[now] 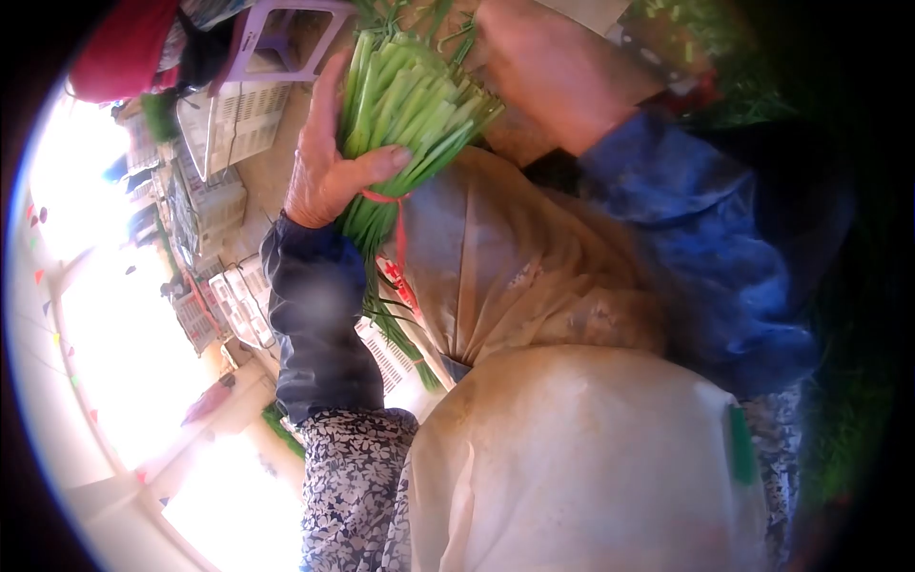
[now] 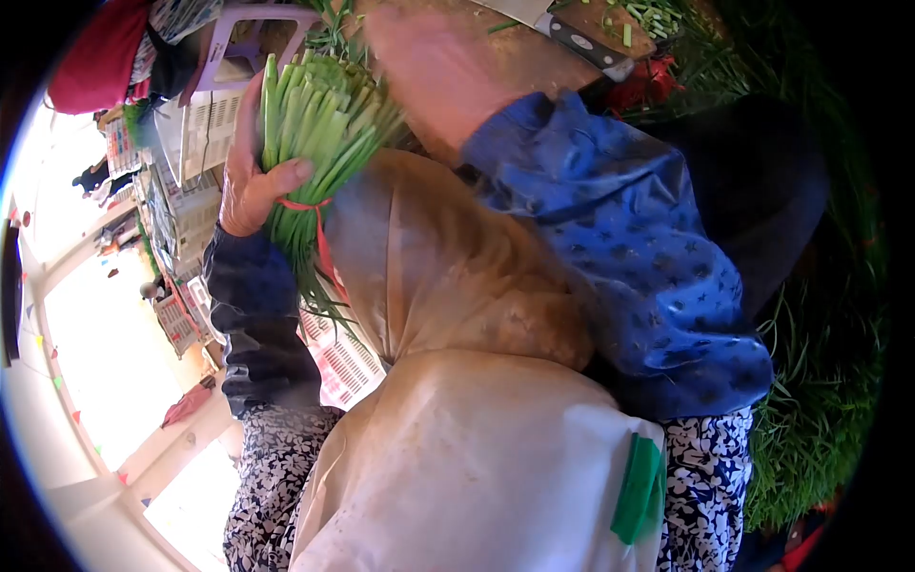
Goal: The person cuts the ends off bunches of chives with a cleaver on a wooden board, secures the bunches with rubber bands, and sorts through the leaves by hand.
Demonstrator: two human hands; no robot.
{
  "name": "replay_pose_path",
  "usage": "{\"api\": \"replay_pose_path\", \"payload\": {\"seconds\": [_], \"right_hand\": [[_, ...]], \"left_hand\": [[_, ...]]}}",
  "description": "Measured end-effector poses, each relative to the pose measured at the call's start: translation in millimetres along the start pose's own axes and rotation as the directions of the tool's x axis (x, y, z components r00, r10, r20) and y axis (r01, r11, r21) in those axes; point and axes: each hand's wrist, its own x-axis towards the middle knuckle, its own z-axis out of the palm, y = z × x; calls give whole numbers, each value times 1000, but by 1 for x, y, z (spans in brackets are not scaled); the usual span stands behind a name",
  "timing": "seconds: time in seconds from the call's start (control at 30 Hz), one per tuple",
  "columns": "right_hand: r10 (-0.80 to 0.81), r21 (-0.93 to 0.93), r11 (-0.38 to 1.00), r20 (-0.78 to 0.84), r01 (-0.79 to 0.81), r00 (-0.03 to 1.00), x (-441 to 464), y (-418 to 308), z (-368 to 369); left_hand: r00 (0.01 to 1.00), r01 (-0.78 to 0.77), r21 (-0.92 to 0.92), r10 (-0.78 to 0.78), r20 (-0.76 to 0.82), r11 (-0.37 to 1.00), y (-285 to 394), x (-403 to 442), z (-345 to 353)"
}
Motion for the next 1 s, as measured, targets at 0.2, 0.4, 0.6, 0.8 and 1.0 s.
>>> {"api": "replay_pose_path", "payload": {"seconds": [0.2, 0.4, 0.6, 0.8, 1.0], "right_hand": [[2, 514, 856, 118, -63, 993, -21, -12, -3], [37, 570, 809, 197, -145, 980, -27, -11, 18], [162, 624, 755, 118, -200, 980, -31, -19, 32], [299, 728, 647, 33, -228, 954, -36, -40, 28], [659, 743, 411, 158, -528, 735, -27, 22, -23]], "left_hand": [[1000, -18, -61, 18, 2, 998, 5, 5, 1], [1000, -19, -27, 19, -24, 999, -6, 7, -6], [996, -74, 204, 81, -26, 976, -1, -1, -5], [997, -70, 266, 77, -16, 961, 10, -4, -1], [996, -76, 199, 82, -21, 977, 9, -5, -3]]}}
